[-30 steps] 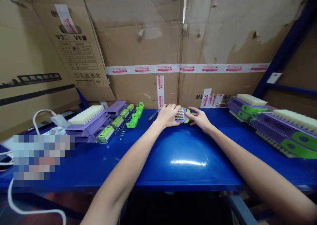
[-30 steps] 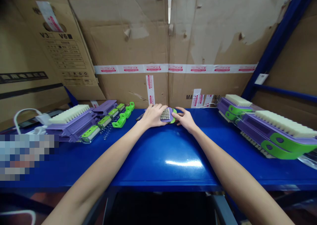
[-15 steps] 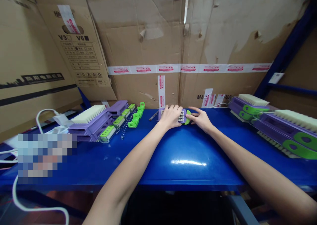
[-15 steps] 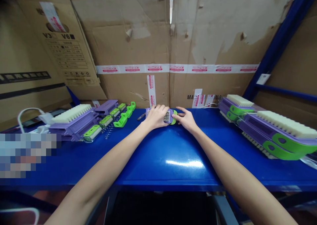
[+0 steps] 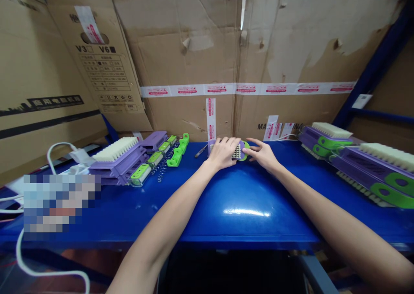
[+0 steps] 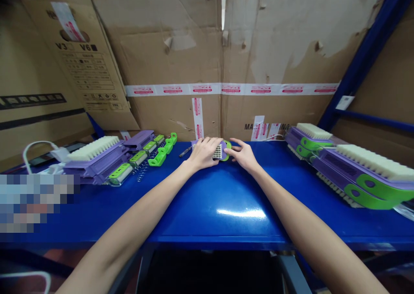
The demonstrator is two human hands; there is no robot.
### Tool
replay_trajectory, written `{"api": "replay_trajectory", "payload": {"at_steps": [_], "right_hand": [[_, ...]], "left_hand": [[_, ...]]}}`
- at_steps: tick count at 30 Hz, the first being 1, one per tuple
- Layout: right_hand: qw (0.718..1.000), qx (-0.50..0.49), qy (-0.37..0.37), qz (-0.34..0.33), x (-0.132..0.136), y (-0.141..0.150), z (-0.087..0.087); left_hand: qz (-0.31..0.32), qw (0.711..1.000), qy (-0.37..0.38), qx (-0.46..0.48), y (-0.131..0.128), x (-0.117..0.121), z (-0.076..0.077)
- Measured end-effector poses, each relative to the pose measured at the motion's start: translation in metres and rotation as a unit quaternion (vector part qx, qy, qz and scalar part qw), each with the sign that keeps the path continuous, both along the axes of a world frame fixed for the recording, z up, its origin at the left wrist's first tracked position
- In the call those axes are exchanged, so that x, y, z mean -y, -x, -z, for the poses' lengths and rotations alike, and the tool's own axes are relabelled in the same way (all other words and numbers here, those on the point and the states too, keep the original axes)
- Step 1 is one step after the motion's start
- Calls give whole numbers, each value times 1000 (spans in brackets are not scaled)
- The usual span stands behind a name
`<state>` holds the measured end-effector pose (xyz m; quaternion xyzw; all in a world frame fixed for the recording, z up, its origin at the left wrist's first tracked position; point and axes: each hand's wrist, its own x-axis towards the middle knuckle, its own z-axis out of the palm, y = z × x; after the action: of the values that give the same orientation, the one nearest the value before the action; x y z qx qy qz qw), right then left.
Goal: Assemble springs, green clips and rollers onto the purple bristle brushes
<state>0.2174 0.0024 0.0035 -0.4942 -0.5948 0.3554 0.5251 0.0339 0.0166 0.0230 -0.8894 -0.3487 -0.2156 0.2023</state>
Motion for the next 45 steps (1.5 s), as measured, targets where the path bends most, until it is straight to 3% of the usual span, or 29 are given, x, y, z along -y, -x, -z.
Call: {"api": "replay_trajectory", "payload": {"at_steps": [24, 45], "right_hand": [[999, 16, 21, -17, -4, -6, 5], [999, 8, 49, 12, -3, 0, 3]], "left_hand": [[19, 999, -3, -49, -5, 3, -1], [30, 998, -24, -46, 0, -3, 1]]}}
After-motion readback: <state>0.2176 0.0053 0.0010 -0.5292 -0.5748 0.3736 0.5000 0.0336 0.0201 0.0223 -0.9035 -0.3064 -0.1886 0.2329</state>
